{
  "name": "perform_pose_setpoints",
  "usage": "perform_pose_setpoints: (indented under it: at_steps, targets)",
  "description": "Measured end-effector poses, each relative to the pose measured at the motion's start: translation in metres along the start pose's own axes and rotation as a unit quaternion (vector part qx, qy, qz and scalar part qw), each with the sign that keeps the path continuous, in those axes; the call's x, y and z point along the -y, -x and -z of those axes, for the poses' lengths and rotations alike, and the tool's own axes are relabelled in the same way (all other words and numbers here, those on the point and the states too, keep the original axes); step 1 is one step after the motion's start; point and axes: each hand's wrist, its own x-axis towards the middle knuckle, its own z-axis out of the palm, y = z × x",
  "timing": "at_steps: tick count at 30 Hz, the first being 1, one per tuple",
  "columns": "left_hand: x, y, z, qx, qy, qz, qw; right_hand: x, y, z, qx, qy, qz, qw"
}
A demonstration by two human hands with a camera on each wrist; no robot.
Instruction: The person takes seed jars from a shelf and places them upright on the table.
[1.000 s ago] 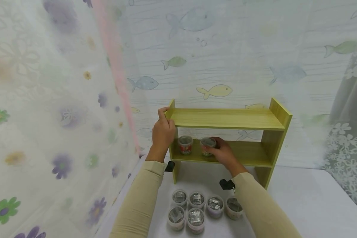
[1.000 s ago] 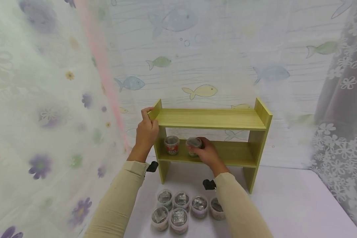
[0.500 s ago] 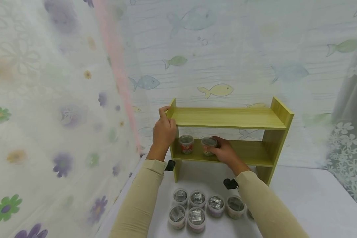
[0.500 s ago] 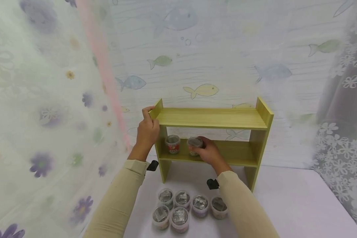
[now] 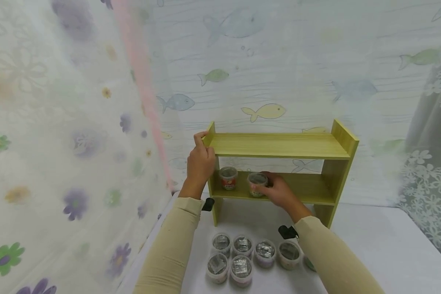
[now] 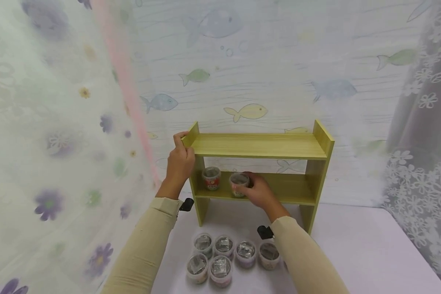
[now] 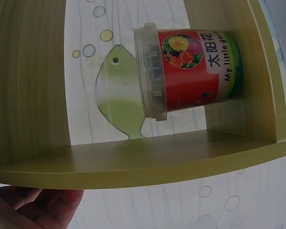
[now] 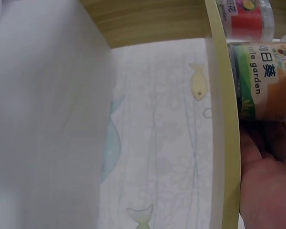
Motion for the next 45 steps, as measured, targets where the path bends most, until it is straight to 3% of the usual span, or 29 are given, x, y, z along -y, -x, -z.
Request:
perform_pose_setpoints:
  at_steps: [10, 29, 45]
  targets:
    - [0.001, 0.002, -0.003, 0.003, 0.002, 0.002, 1.0, 0.004, 0.016, 0.001, -0.001, -0.024, -0.019, 1.0]
    - [-0.002, 0.0, 0.0, 0.005, -0.005, 0.008, 0.9999, 0.013, 0.035, 0.001, -0.051, -0.03, 0.007, 0.998]
    - [-0.002, -0.001, 0.002, -0.001, -0.009, 0.006, 0.9999, 0.019, 0.067, 0.003, -0.045, -0.026, 0.009, 0.999]
